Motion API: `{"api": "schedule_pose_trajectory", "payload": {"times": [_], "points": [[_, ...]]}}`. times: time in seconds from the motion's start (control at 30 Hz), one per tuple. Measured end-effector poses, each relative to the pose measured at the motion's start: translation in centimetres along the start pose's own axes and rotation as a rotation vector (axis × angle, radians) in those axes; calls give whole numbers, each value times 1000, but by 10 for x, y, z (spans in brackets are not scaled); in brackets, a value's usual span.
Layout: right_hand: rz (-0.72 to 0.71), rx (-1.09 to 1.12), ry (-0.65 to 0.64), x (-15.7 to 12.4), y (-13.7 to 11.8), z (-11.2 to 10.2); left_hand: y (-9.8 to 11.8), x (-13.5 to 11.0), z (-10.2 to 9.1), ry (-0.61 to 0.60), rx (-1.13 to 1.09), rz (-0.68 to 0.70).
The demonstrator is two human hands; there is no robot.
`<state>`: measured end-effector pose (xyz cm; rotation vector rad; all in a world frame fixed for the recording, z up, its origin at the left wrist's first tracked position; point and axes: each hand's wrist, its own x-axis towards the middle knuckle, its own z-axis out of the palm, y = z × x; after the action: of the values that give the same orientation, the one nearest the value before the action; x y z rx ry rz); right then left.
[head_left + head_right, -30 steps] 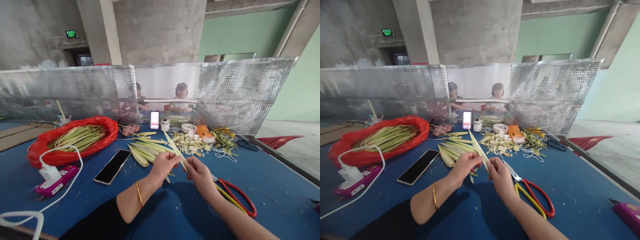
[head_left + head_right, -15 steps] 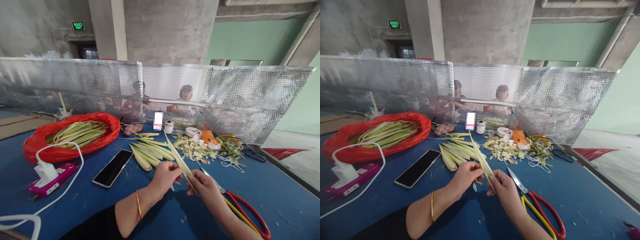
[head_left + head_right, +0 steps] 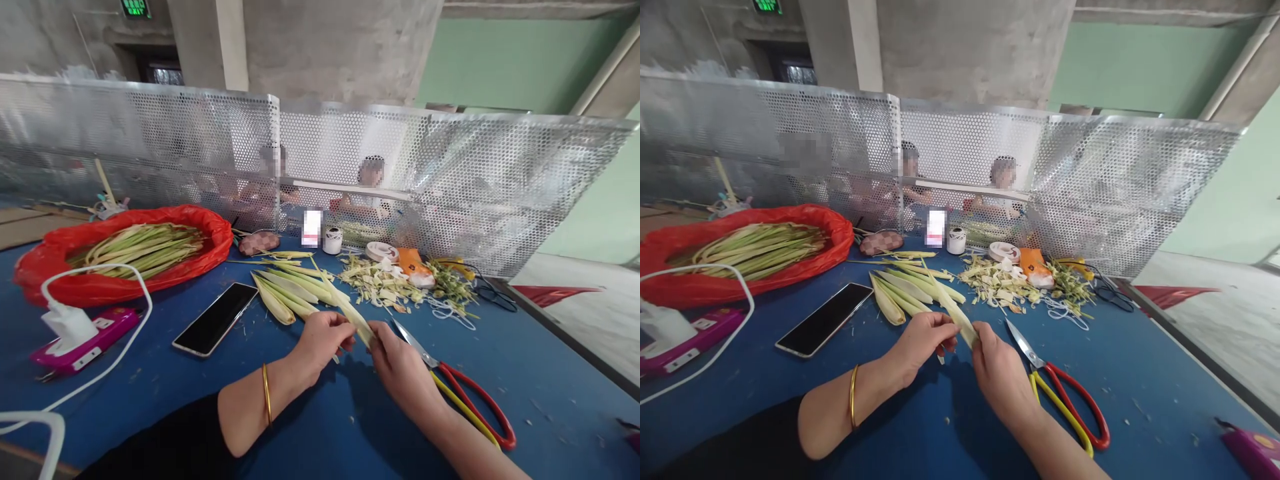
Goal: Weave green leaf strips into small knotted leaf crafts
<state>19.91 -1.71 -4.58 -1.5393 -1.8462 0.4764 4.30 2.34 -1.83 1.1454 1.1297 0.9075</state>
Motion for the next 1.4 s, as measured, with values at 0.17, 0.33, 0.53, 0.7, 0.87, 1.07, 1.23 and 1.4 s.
{"api": "schedule_pose_trajectory", "payload": {"times": [0.17, 0.33, 0.53, 0.7, 0.87, 1.07, 1.23, 1.4], "points": [[214, 570, -51, 5, -5, -4, 2, 0, -2, -20, 1, 16], [404, 945, -125, 7, -6, -8, 2, 0, -3, -67, 8, 32], [435, 999, -179, 7, -9, -13, 6, -1, -5, -84, -7, 67], [439, 988, -206, 6, -15, -14, 4, 1, -4, -75, 22, 87], [476, 912, -110, 7, -11, -9, 0, 2, -7, 205, 303, 455], [366, 754, -70, 8, -6, -6, 1, 5, -14, 171, 754, 612], [258, 511, -62, 10, -5, -7, 1, 9, -16, 168, 806, 554], [103, 160, -26, 6, -5, -9, 0, 8, -17, 126, 858, 492]]}}
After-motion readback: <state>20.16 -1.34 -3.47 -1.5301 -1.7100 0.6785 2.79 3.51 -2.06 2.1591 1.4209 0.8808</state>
